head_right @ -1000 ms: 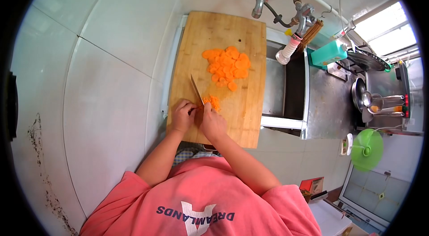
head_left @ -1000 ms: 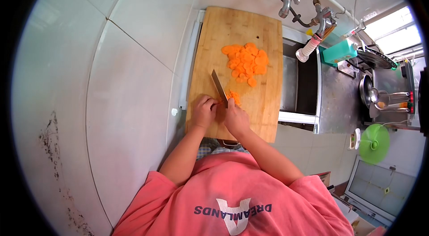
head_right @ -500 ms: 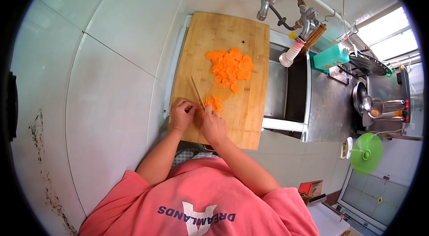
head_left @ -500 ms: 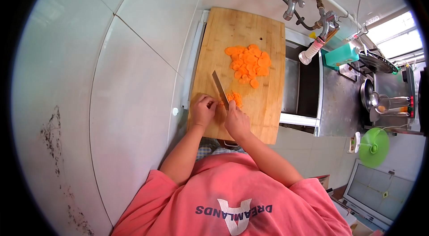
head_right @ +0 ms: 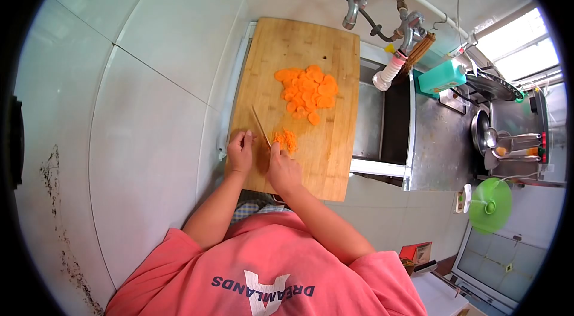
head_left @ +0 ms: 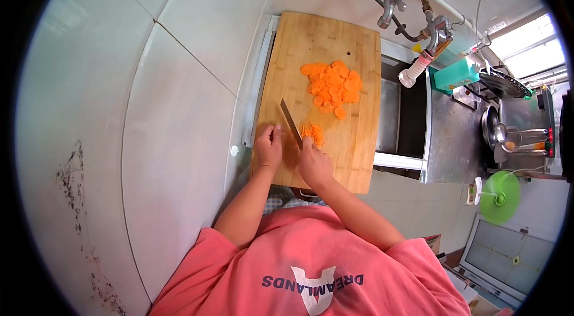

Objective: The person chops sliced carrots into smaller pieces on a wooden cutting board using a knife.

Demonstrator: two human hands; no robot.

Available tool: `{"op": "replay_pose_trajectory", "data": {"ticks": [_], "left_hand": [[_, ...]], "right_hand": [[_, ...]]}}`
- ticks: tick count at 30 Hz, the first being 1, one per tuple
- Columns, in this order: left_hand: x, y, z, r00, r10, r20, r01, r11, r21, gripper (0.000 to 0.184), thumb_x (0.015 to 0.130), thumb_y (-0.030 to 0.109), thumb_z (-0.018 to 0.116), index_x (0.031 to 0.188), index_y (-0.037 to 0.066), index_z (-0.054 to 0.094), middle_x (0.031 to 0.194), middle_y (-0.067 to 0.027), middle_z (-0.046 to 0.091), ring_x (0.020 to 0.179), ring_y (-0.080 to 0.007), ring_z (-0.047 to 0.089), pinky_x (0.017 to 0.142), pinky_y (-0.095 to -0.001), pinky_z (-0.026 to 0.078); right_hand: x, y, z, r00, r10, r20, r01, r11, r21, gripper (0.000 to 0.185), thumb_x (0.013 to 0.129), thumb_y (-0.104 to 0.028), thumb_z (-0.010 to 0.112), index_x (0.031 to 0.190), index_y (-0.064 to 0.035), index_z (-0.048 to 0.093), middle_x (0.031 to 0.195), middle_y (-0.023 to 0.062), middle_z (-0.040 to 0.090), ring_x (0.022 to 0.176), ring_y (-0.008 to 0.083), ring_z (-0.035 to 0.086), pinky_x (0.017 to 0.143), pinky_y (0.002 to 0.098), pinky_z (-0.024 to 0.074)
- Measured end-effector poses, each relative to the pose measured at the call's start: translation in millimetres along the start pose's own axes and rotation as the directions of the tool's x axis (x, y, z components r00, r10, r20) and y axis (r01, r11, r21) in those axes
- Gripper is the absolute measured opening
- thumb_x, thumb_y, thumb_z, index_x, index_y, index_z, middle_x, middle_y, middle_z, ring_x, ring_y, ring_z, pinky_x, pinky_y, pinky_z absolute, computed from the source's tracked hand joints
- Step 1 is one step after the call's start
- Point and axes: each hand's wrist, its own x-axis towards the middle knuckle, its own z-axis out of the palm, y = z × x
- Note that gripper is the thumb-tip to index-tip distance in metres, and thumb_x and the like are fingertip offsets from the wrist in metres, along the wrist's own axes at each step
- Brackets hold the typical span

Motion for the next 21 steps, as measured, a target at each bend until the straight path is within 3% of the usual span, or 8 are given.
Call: {"op": "replay_pose_trajectory", "data": {"ticks": [5,8,10,14,16,17,19,21], "left_hand": [[-0.8,3.9,-0.9,1.000,0.007,0.002,-0.007,1.000,0.005,0.027,0.093,0.023,0.054,0.081,0.001,0.063,0.071,-0.0131,0.063,0.065,-0.0272,0.061,0.061,-0.0352,0.046],[-1.3,5.7,-2.8,0.999,0.043,0.019,-0.043,0.999,0.011,0.026,0.093,0.022,0.052,0.081,0.001,0.063,0.073,-0.0131,0.063,0.067,-0.0266,0.062,0.062,-0.0357,0.047],[-2.3,9.6,-2.6,0.998,0.054,0.033,-0.057,0.994,0.094,0.022,0.092,0.017,0.055,0.087,-0.002,0.064,0.074,-0.0096,0.064,0.068,-0.0175,0.061,0.064,-0.0297,0.047],[-0.7,10.5,1.3,0.990,0.090,0.111,-0.091,0.996,0.007,0.014,0.086,0.011,0.062,0.093,-0.001,0.063,0.081,-0.0100,0.066,0.073,-0.0192,0.063,0.068,-0.0305,0.049],[7.5,23.2,-5.3,0.952,-0.019,0.305,-0.072,0.956,0.283,0.025,0.076,0.009,0.072,0.097,0.000,0.063,0.087,-0.0105,0.066,0.079,-0.0223,0.064,0.073,-0.0324,0.051],[12.8,31.4,-8.7,0.951,-0.013,0.310,-0.079,0.956,0.283,0.025,0.076,0.009,0.072,0.097,0.000,0.063,0.087,-0.0105,0.066,0.079,-0.0223,0.064,0.073,-0.0324,0.051],[23.6,53.1,-13.8,0.862,-0.198,0.467,-0.059,0.875,0.480,0.036,0.068,0.012,0.077,0.099,0.003,0.062,0.090,-0.0120,0.066,0.085,-0.0292,0.064,0.076,-0.0371,0.051],[27.9,57.9,-10.7,0.830,-0.199,0.521,-0.153,0.817,0.556,0.037,0.066,0.013,0.079,0.098,0.003,0.062,0.091,-0.0126,0.067,0.086,-0.0296,0.064,0.076,-0.0376,0.051]], "right_hand": [[1.9,3.7,6.8,1.000,-0.013,-0.014,0.013,0.999,0.033,0.021,0.084,-0.010,0.055,0.097,-0.0031,0.041,0.084,0.0212,0.063,0.071,0.0399,0.063,0.063,0.0496,0.0496],[1.6,9.3,5.8,0.997,0.073,-0.011,-0.071,0.990,0.119,0.027,0.080,-0.009,0.057,0.101,-0.0036,0.042,0.087,0.0217,0.062,0.075,0.0409,0.063,0.065,0.0484,0.0506],[1.5,17.0,0.7,0.997,0.059,-0.051,-0.050,0.985,0.167,0.024,0.083,-0.011,0.056,0.101,-0.0022,0.042,0.085,0.0238,0.062,0.075,0.0429,0.061,0.064,0.0501,0.0488],[1.0,29.8,-16.0,0.990,0.051,-0.130,-0.014,0.962,0.274,0.023,0.087,-0.012,0.054,0.102,0.0003,0.042,0.080,0.0274,0.061,0.074,0.0461,0.058,0.063,0.0530,0.0452],[-0.3,37.2,-20.1,0.987,0.073,-0.146,-0.026,0.953,0.301,0.023,0.087,-0.012,0.054,0.101,0.0003,0.042,0.078,0.0277,0.060,0.073,0.0464,0.058,0.063,0.0534,0.0445],[-0.6,39.7,-21.6,0.984,0.089,-0.154,-0.034,0.944,0.327,0.023,0.087,-0.013,0.054,0.101,0.0004,0.041,0.076,0.0280,0.060,0.073,0.0467,0.057,0.063,0.0538,0.0438],[-3.1,42.1,-27.2,0.981,0.086,-0.174,-0.027,0.948,0.318,0.023,0.087,-0.013,0.054,0.101,0.0002,0.041,0.074,0.0281,0.060,0.072,0.0471,0.057,0.062,0.0540,0.0434],[-6.0,44.8,-30.0,0.977,0.086,-0.193,-0.023,0.952,0.304,0.023,0.087,-0.013,0.054,0.100,0.0001,0.041,0.073,0.0283,0.059,0.071,0.0474,0.057,0.062,0.0543,0.0430]]}}
